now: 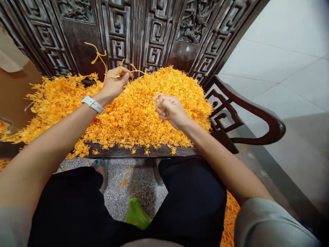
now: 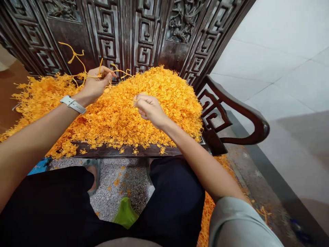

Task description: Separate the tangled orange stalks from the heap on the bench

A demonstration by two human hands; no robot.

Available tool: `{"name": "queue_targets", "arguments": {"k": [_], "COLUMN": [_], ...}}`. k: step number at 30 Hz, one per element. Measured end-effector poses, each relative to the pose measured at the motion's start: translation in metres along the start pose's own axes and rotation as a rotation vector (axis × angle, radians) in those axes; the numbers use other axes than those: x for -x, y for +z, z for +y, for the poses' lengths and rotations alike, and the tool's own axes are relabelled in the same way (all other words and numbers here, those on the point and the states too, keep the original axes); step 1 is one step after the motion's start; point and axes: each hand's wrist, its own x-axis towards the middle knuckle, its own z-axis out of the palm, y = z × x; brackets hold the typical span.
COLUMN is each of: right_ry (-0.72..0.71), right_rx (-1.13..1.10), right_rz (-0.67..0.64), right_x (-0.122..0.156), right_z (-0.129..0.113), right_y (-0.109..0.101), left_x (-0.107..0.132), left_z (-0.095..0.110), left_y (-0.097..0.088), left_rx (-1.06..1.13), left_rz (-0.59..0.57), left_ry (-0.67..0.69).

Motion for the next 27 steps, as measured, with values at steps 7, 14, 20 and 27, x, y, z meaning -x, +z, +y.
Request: {"name": "queue_targets", "arguments": {"k": [7,14,20,27], "right_ry": [0.246,0.402,0.347,-0.009], "right_rx": [-0.221,-0.455,-0.281,-0.069], "right_rz": [0.101,-0.013,-0.254,-1.18], "right_x": [-0.005,-0.006,0.009,0.033], "right_z": [0.005,-0.002,-0.006,-0.045], "right_y": [-0.007,0.008,0.034,0.055], "left_x": [0.001,0.009,0.002,-0.025], "left_z": [0.064,0.088,0.063,0.009], "left_y": [0.021,0.032,0.036,-0.013], "left_rx": [-0.076,-0.127,-0.111,-0.071], "left_rz": [0.11,0.13,0.054,0.279], "left_ry": [0.057,0.124,0.045,-0.289]}}
